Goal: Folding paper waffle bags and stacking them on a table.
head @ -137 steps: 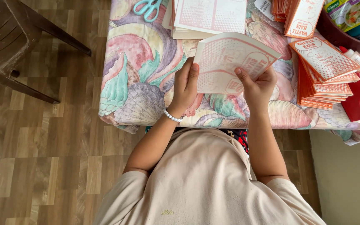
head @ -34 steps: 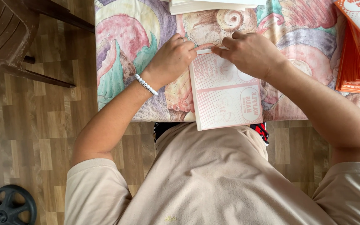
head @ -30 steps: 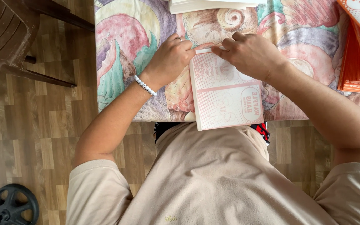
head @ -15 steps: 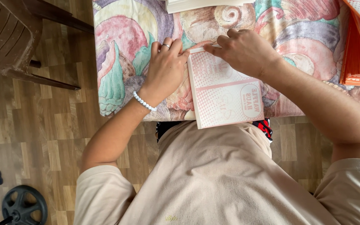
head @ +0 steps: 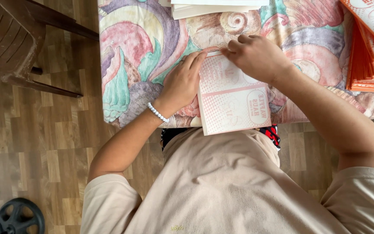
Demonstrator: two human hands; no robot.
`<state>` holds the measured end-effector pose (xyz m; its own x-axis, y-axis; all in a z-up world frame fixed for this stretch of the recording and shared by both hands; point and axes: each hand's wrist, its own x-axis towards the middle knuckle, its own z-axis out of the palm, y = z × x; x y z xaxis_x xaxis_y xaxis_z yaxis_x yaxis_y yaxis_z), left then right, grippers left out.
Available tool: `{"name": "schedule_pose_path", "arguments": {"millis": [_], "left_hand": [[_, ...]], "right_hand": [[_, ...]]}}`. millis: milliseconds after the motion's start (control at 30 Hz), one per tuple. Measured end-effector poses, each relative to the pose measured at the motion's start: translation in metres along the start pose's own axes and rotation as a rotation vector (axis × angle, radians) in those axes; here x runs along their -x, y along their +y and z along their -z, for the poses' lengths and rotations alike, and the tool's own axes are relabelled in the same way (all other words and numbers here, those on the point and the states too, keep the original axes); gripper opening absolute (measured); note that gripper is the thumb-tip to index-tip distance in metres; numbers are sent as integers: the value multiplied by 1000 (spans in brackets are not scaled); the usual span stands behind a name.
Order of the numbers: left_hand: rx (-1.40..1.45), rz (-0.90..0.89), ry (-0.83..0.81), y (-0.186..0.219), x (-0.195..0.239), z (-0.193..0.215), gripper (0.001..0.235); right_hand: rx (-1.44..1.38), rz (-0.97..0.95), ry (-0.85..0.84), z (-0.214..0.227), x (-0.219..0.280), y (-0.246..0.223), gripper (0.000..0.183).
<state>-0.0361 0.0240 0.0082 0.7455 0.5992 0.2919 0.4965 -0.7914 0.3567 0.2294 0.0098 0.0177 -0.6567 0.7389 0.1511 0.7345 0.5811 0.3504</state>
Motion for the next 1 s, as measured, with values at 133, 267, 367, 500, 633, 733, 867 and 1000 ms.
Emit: {"name": "schedule_pose_path", "arguments": {"millis": [133,267,367,500,633,733,867,1000], "left_hand": [[-93,15,-19,-1,-2,-5,60],[-123,-53,38,2,-8,-6,42],[-213,-64,39,2,-12,-10,41],[-285,-56,31,6,-14,-11,37],[-352,-45,9,11,-15,-11,36],[-328,-40,19,10,-14,-15,38],[-333,-21,7,11,-14,-15,42],[-294,20,-19,11,-16,-14,41]], "right_hand": [[34,32,114,-14,13,2,19],[75,29,66,-6,8,1,14],[100,13,37,-2,3,-2,28],[115,4,-92,11,-6,-5,41],[55,-6,-76,21,2,7,34],[10,-83,-168,12,25,24,41],[-83,-102,51,-19,61,46,42],[-131,-226,110,-15,75,44,44]]}}
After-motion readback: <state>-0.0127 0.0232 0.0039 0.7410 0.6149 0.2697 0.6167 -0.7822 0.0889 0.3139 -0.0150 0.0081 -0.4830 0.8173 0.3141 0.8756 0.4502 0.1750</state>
